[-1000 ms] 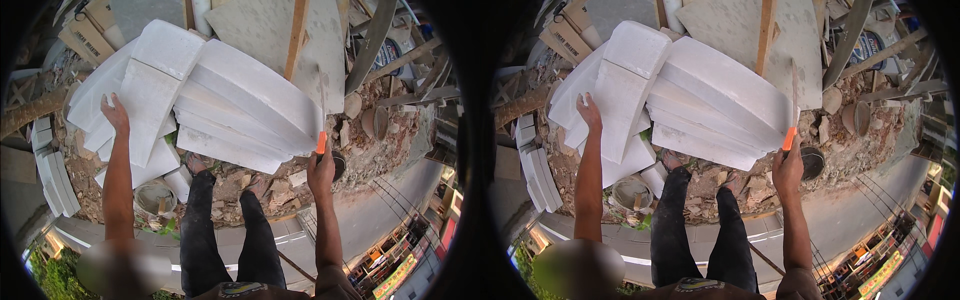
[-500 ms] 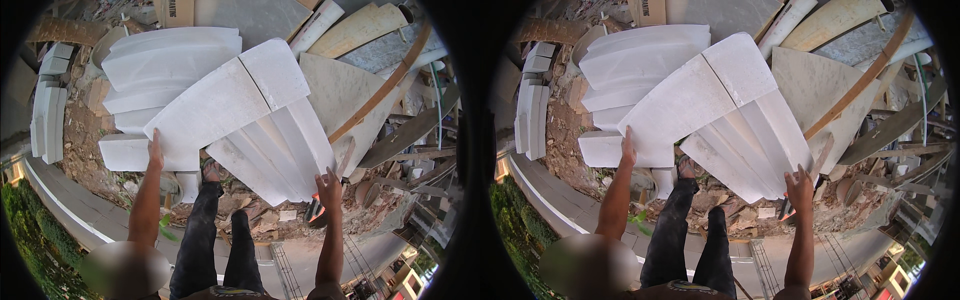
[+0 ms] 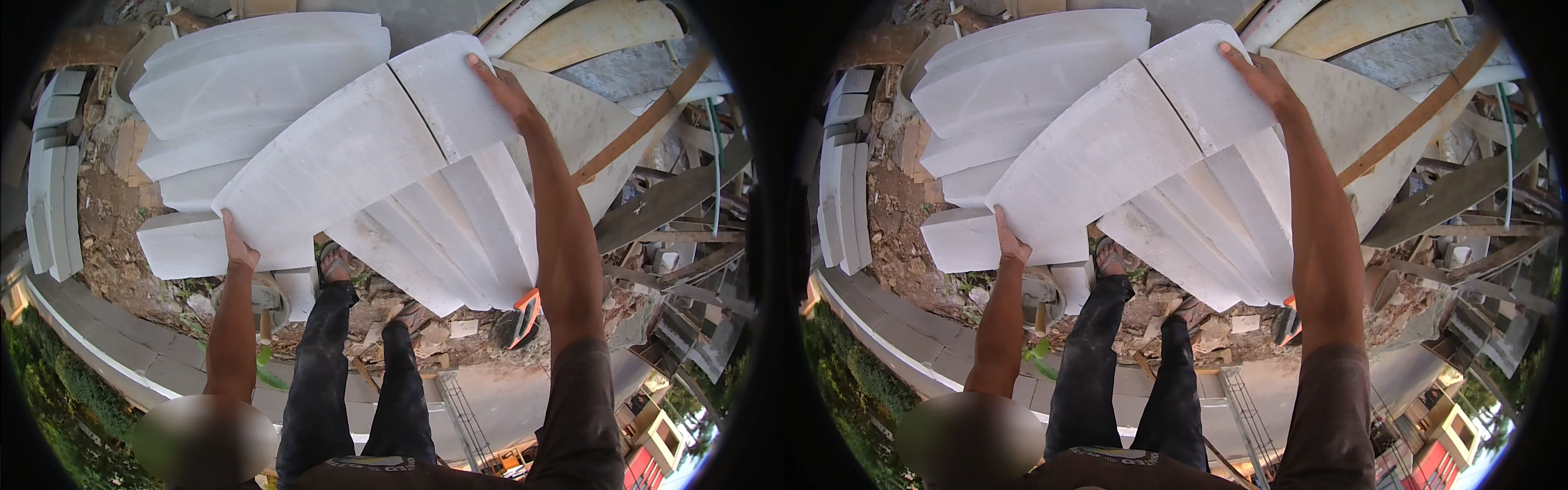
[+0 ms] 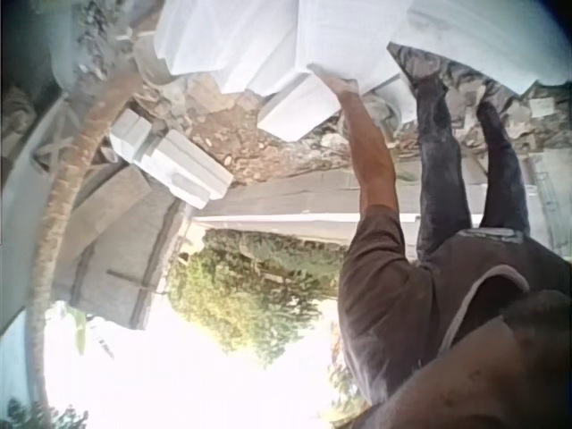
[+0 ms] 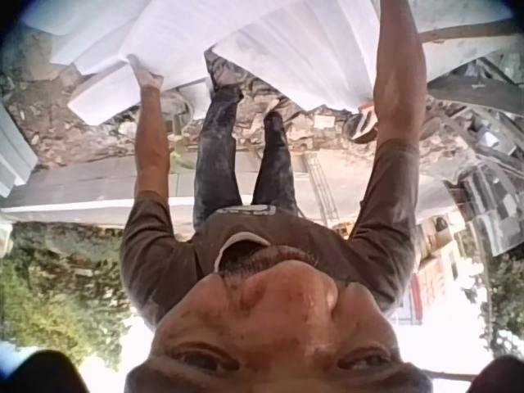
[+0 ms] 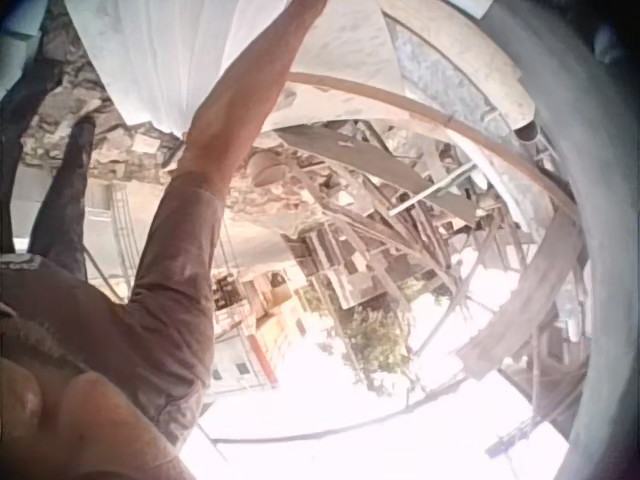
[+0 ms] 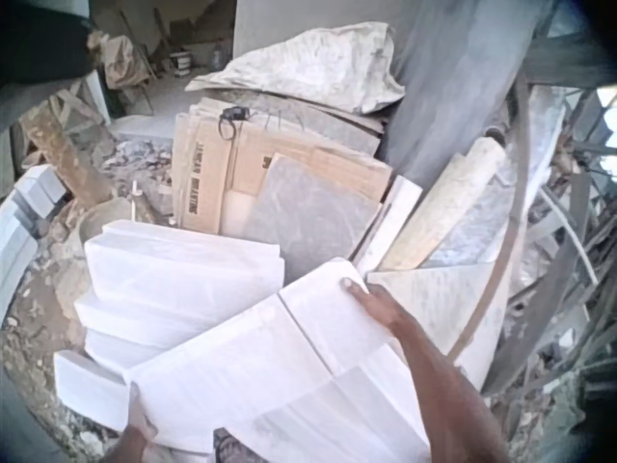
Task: The person measures and cuts white styrofoam siding pieces using a tape measure and a hand saw. They apply adhesive from a bucket to the back of the cut pieces and install them onto a curved exterior wall, tapping them into place with a hammer.
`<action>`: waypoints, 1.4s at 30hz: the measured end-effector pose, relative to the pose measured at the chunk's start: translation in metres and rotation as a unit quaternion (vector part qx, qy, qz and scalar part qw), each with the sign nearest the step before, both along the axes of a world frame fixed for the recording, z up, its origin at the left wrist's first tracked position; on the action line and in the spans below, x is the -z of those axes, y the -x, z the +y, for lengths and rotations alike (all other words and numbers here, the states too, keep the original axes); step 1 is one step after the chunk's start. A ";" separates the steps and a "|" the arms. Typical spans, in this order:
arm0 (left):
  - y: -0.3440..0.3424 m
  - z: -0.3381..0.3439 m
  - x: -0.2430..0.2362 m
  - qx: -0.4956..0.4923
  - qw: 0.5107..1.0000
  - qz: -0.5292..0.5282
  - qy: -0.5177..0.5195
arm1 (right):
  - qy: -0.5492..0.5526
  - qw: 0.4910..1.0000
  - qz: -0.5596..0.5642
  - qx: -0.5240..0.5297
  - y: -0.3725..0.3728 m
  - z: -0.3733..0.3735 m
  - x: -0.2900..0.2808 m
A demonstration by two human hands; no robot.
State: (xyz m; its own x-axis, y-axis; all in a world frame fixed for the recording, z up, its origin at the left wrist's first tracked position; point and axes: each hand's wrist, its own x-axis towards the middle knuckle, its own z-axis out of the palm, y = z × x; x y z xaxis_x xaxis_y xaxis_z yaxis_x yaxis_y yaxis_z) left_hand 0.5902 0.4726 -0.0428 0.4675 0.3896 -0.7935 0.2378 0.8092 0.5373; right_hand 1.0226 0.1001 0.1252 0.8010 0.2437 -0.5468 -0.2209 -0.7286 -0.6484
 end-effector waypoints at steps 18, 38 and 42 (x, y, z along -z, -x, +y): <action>0.035 -0.151 0.000 0.089 0.995 0.043 -0.010 | 0.284 0.930 -0.231 0.008 0.016 -0.186 0.047; 0.035 -0.146 -0.100 0.071 0.994 0.061 0.053 | -0.287 0.845 0.096 0.440 0.307 -0.032 0.039; 0.053 -0.168 -0.151 0.029 0.995 -0.036 0.087 | -0.384 0.792 0.101 0.464 0.302 -0.051 0.058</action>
